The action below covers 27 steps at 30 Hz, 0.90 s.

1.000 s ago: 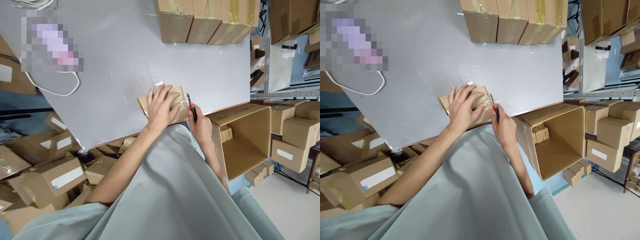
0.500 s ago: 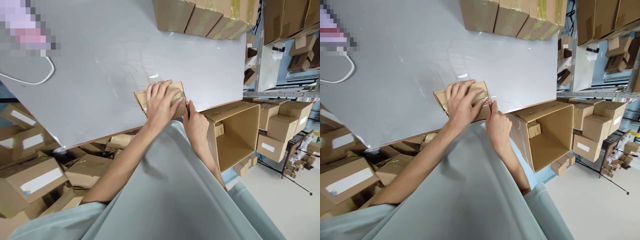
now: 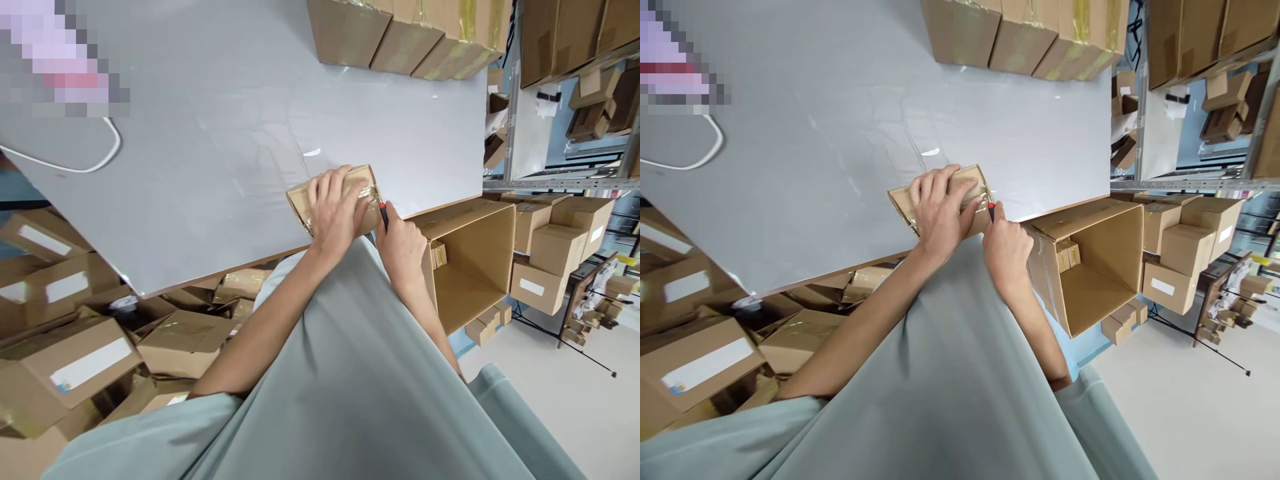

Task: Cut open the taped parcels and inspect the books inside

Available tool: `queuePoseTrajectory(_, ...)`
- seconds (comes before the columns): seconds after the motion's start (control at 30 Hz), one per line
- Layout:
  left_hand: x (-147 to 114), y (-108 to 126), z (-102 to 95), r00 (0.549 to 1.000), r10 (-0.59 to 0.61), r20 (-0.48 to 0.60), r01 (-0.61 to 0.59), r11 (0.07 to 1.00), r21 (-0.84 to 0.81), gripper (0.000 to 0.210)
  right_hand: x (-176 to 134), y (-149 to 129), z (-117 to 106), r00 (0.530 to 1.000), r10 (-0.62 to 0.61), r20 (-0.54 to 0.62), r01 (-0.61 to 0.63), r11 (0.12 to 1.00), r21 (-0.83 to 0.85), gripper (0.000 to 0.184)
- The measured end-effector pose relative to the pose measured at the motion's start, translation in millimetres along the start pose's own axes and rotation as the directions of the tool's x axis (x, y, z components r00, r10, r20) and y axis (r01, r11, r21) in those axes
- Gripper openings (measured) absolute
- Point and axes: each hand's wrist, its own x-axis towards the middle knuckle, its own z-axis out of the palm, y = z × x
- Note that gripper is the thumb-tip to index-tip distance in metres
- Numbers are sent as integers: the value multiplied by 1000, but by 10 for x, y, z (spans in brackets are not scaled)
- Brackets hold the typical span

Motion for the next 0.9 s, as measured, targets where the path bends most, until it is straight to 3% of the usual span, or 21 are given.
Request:
queuePoseTrajectory(0.53,-14,-79,51,998,45,-39,-49,993,-108,54,-124,279,142,999,14,49,-16,998,53,45)
queuePoseTrajectory(0.9,10,-97,65,998,57,-38,-59,997,-50,52,-123,419,192,999,-31,27,28,995,94,48)
